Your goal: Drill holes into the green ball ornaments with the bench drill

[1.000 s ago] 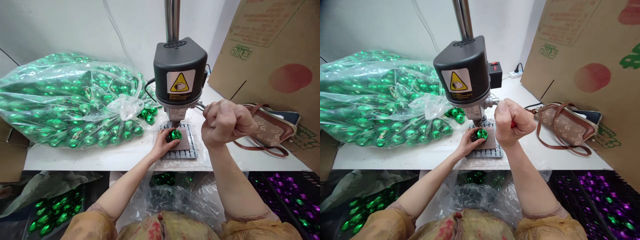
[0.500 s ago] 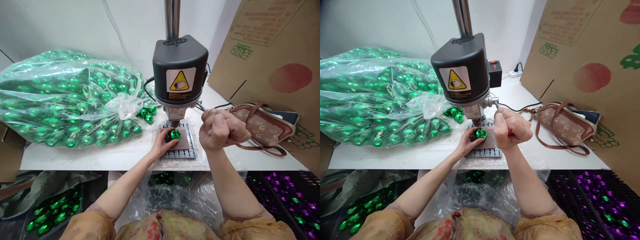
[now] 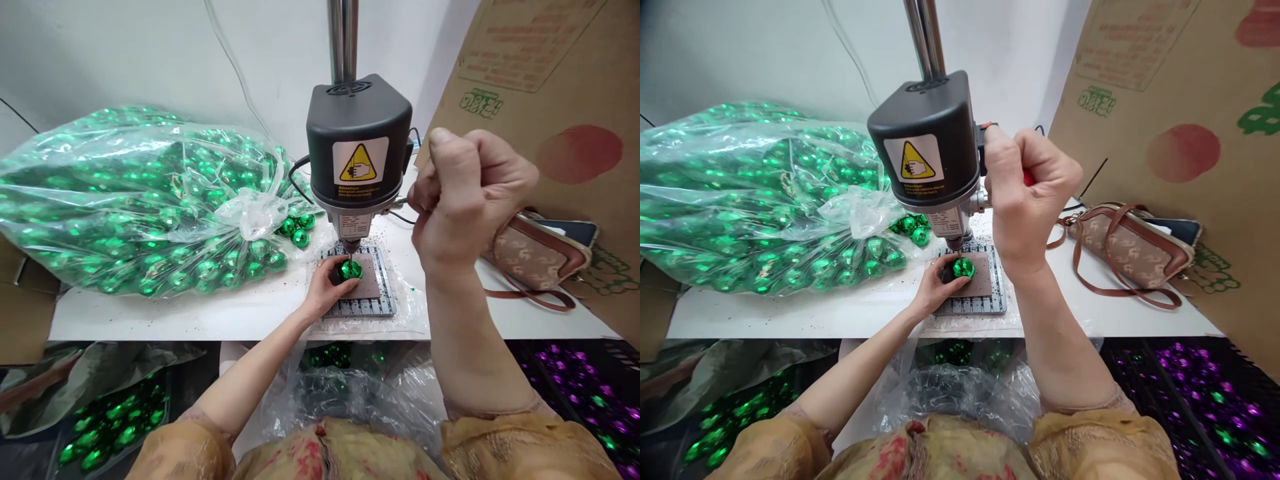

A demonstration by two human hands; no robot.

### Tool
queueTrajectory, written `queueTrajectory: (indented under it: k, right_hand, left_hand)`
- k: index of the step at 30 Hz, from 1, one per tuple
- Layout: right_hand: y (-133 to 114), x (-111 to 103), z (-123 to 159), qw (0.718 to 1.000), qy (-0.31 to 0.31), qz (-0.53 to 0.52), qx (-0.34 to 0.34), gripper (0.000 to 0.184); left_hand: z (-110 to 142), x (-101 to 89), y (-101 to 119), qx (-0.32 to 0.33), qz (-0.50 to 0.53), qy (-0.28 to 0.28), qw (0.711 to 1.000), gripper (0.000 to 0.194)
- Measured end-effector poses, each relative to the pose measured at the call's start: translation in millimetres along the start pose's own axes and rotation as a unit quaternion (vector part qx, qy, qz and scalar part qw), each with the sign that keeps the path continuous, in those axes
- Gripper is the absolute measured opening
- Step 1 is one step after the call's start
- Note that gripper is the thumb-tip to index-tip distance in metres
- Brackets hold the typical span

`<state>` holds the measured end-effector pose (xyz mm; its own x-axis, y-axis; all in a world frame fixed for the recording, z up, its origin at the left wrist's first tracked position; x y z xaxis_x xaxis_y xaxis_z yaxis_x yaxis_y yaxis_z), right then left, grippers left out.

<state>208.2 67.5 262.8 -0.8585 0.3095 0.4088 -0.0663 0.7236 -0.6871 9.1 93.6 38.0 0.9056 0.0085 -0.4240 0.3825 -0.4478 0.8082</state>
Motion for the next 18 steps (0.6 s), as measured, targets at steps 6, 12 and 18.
queueTrajectory:
  k: [6,12,18]
  right_hand:
    - [0.3,-2.9,-2.8,1.000,0.010,0.008,-0.007,0.044]
    - [-1.4,-2.0,0.6,1.000,0.006,-0.008,-0.009,0.044]
    - [-3.8,-3.9,2.0,1.000,0.013,-0.003,-0.018,0.041]
  left_hand:
    - [50.2,-21.1,40.8,0.098,-0.015,0.019,0.995,0.039]
    - [152.7,29.8,76.3,0.340,-0.239,-0.204,0.886,0.038]
    - [117.6,4.8,62.4,0.363,-0.268,-0.118,0.885,0.032]
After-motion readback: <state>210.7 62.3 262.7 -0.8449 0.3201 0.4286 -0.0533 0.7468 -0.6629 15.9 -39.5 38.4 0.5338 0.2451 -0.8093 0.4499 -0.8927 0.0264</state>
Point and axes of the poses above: each hand's wrist, its own z-axis away from the middle knuckle, its own x-axis out of the palm, y = z × x, the point moved 10 cm from there along -z, towards the middle knuckle, and after that the axes turned 9 degrees about x, right-handed, at the moved point
